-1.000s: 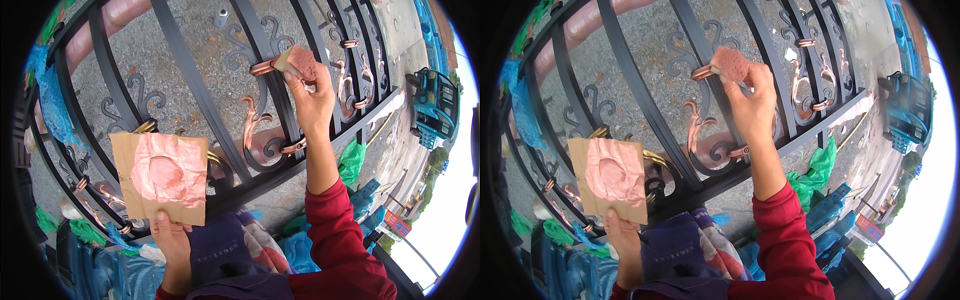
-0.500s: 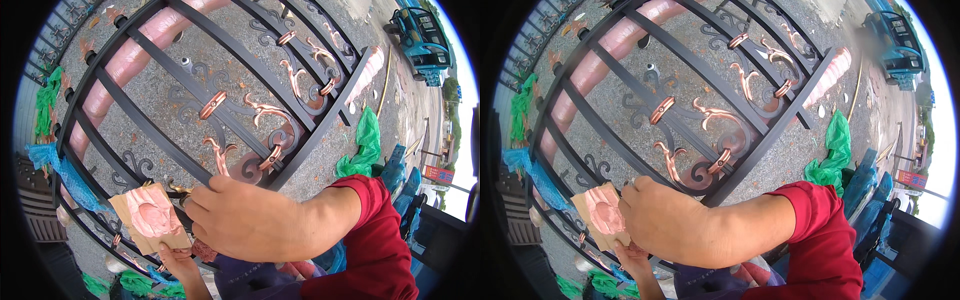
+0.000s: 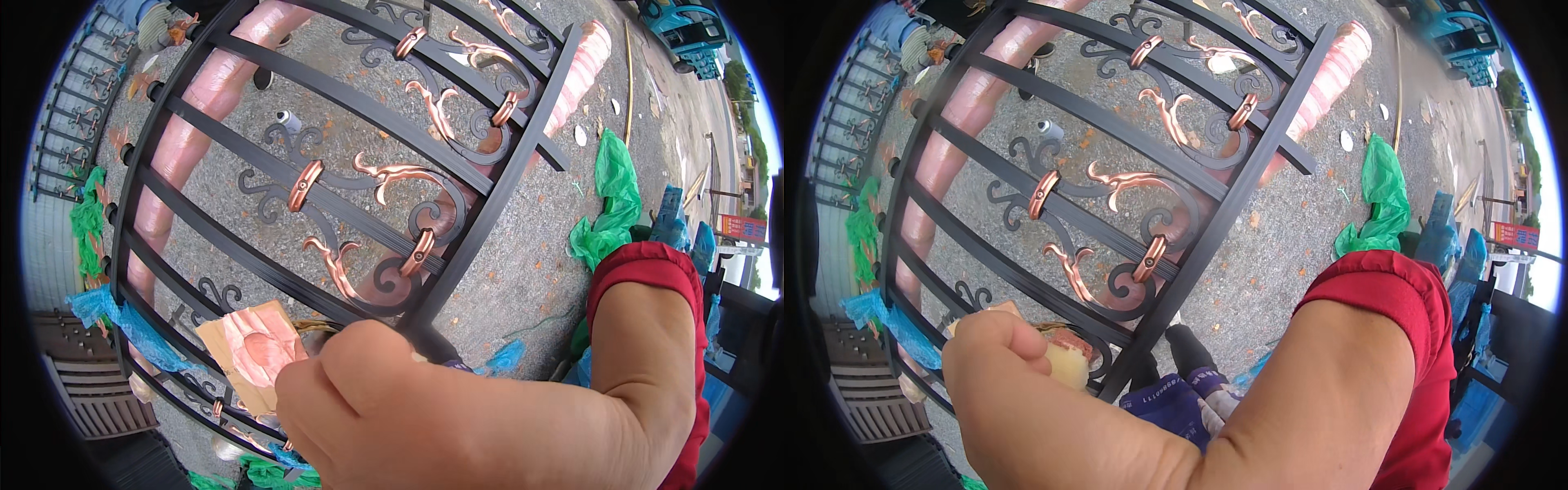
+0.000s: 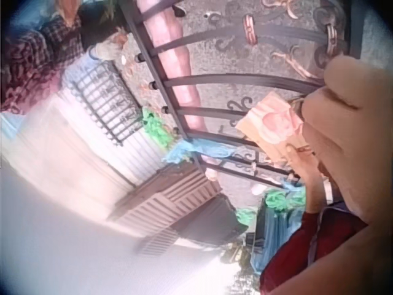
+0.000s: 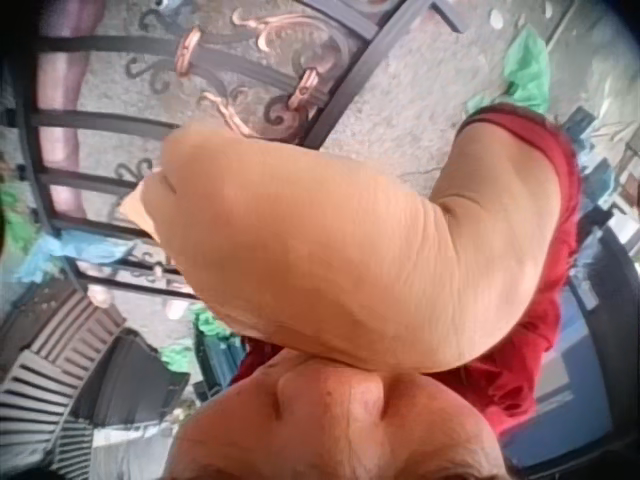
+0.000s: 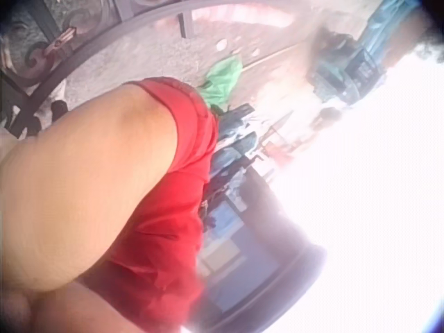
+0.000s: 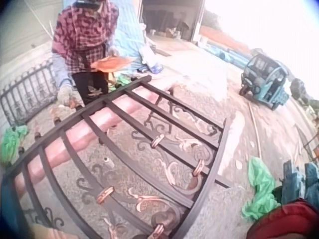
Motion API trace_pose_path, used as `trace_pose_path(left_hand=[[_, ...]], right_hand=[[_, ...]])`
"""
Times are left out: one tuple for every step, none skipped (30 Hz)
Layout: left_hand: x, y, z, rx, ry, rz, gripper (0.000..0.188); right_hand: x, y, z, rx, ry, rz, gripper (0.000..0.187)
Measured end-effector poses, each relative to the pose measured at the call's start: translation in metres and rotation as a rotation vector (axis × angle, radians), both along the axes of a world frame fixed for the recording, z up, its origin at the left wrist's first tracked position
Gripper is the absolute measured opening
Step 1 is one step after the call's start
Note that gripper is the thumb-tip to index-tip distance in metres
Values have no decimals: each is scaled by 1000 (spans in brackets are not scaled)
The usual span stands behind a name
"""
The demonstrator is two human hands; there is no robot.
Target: The person applies pink paint to the ornate scrollwork of a black metal gate using a sponge. They repeatedly dip the sponge into paint held on a piece of cardboard and rub it onto the gate's decorative elements.
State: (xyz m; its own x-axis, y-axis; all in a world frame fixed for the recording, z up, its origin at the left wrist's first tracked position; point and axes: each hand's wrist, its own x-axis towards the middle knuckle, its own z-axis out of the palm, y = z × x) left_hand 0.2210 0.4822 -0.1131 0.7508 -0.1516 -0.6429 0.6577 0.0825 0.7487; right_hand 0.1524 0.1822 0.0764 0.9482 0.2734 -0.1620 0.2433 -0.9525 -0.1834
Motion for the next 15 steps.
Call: trace_pose_path(left_hand=[[-2, -2, 2, 14, -9, 5, 30], [-3, -2, 4, 29, -19, 11, 30], [-3, -1, 5, 45, -30, 19, 30], [-5, -5, 2, 33, -20, -5, 30], [-5, -6, 0, 26, -12, -23, 30], [-5, -6, 1, 34, -21, -21, 30], [-6, -8, 0, 37, -29, -16, 29], [-7, -5, 1, 41, -34, -14, 29], [-6, -5, 3, 46, -43, -19, 29], [-6, -5, 7, 53, -62, -18, 29], [-9, -9, 5, 45, -63, -27, 29], [-10, -20, 0, 16, -50, -58, 29], [-11, -25, -2, 2, -43, -87, 29], [-10, -29, -2, -10, -34, -111, 29], [-5, -18, 1, -8, -64, -74, 29]], right_hand=[[2, 1, 0, 16, -7, 22, 24], [2, 0, -2, 33, -12, 44, 23], [3, -3, -5, 51, -16, 59, 23], [1, 0, 0, 42, -8, 62, 22], [-2, 1, 2, 37, 2, 56, 21], [-1, 1, 3, 48, -4, 73, 21], [-1, 0, 3, 55, -8, 88, 20], [1, 1, 3, 62, -9, 103, 19], [0, 0, 3, 74, -18, 114, 19], [0, -1, 2, 85, -23, 128, 18], [-3, -2, 2, 84, -21, 137, 18], [-6, -4, 3, 66, -2, 124, 17], [-9, -4, 4, 60, 16, 111, 16], [-9, -3, 2, 60, 35, 98, 16], [1, -1, -1, 75, 28, 139, 15]])
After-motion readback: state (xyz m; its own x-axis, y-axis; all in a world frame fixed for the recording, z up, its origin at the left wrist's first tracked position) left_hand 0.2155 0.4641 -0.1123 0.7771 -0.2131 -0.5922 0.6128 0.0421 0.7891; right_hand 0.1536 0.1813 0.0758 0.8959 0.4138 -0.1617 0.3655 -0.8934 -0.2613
